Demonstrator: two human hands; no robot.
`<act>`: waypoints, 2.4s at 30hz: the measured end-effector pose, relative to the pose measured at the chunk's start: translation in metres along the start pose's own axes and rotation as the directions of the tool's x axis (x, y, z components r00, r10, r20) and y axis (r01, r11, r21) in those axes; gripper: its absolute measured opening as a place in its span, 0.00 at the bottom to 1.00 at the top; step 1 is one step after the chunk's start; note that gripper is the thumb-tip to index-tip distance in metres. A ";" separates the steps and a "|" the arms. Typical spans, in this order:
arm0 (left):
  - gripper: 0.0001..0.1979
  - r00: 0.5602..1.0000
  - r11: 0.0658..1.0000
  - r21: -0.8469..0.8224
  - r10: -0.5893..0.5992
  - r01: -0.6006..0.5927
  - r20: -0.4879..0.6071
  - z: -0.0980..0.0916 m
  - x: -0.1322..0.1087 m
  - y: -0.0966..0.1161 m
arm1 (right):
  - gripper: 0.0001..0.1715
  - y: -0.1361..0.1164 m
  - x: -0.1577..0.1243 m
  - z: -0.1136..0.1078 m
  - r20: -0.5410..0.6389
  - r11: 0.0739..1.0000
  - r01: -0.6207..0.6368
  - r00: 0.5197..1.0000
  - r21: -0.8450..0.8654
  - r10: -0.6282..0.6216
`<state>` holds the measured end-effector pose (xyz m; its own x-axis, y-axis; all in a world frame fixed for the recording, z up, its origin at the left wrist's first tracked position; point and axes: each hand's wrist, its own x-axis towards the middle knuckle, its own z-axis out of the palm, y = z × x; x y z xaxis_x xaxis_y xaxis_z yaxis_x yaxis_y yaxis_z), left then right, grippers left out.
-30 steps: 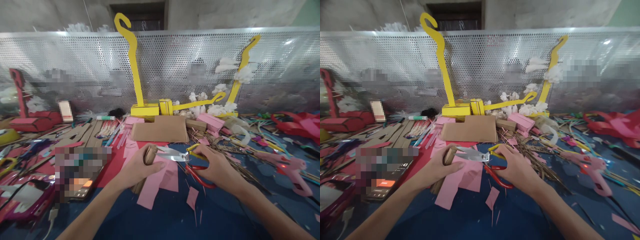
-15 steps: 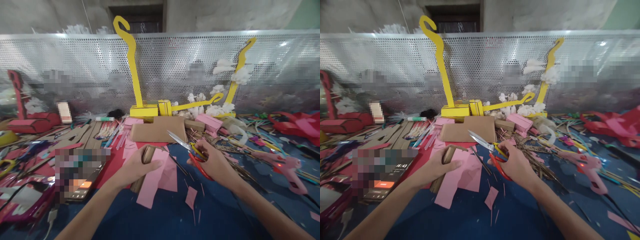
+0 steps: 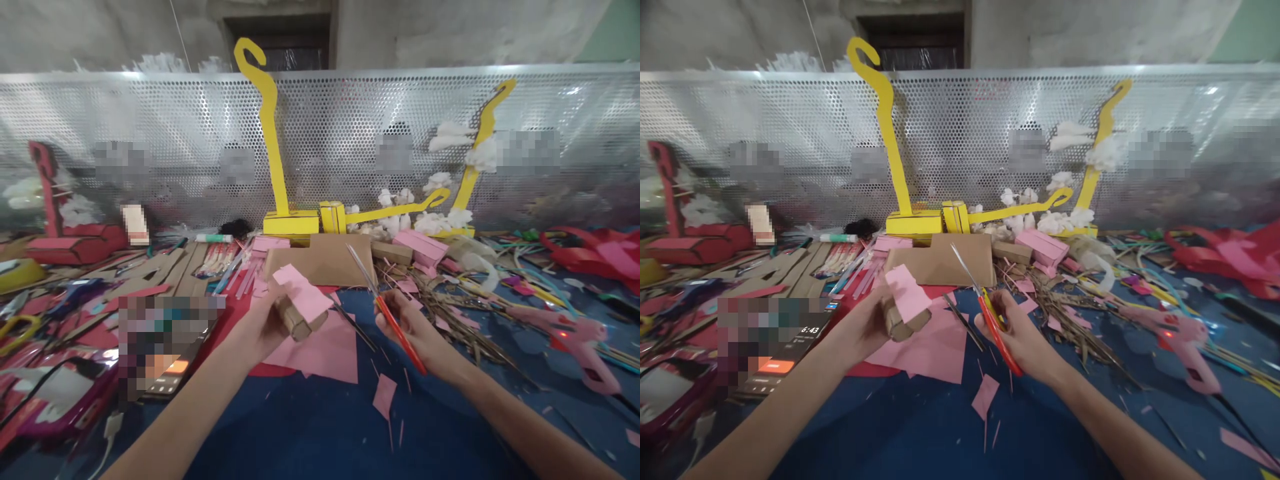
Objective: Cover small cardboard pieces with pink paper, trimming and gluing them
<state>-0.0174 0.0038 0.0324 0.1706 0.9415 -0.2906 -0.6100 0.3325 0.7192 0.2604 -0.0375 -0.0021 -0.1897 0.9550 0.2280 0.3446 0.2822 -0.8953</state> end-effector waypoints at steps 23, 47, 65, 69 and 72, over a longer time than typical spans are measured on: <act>0.06 0.968 0.941 -0.228 0.235 -0.250 -0.093 0.005 0.000 0.001 | 0.24 -0.021 -0.011 0.015 0.114 0.992 -0.104 0.987 -0.070 0.111; 0.18 0.976 0.934 -0.287 0.189 -0.214 -0.111 0.008 -0.003 -0.043 | 0.13 -0.016 -0.010 0.031 0.002 0.987 0.042 0.999 -0.158 -0.043; 0.22 0.976 0.921 -0.323 0.203 -0.218 -0.080 0.009 -0.005 -0.039 | 0.21 -0.004 -0.002 0.034 -0.063 0.998 -0.036 0.997 0.056 0.040; 0.21 0.980 0.937 -0.289 0.181 -0.198 -0.083 0.007 -0.002 -0.035 | 0.27 -0.008 -0.003 0.031 -0.054 0.997 -0.034 0.998 0.072 0.038; 0.20 0.979 0.940 -0.276 0.185 -0.203 -0.090 0.008 -0.002 -0.031 | 0.27 -0.012 -0.006 0.027 -0.030 0.998 -0.032 0.999 0.063 0.034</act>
<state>0.0070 -0.0084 0.0155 -0.0158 0.9780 -0.2079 -0.8210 0.1060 0.5609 0.2328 -0.0487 -0.0031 -0.1507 0.9662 0.2091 0.2918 0.2456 -0.9244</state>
